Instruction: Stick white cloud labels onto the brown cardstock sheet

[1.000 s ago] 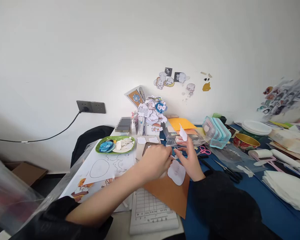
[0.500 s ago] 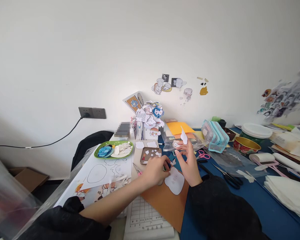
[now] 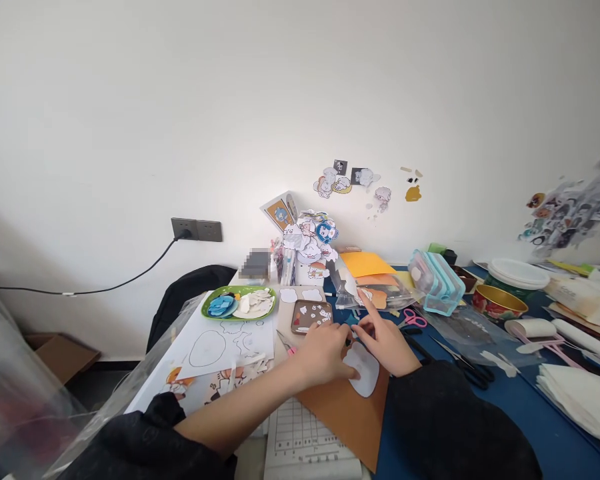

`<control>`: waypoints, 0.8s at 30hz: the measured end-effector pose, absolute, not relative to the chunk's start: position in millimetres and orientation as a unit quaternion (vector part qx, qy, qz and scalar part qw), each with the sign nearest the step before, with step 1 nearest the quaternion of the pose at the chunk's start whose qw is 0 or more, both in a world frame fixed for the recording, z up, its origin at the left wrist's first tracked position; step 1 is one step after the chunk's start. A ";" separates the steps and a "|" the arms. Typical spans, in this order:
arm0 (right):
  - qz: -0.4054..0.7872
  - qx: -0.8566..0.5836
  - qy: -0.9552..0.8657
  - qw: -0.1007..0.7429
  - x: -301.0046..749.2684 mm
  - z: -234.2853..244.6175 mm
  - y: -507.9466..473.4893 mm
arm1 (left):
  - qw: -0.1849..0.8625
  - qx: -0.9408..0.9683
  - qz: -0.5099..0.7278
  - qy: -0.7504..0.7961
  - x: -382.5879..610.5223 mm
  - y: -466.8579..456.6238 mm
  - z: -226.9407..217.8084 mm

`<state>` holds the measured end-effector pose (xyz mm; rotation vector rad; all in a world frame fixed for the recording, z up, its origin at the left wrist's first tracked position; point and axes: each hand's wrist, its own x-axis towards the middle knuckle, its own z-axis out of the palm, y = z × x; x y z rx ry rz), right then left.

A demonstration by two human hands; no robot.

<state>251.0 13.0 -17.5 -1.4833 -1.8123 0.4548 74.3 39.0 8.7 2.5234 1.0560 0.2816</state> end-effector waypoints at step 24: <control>0.325 -0.373 -0.486 0.720 260.6 86.3 -0.7 | 0.392 0.665 0.564 0.293 22.0 32.5 109.5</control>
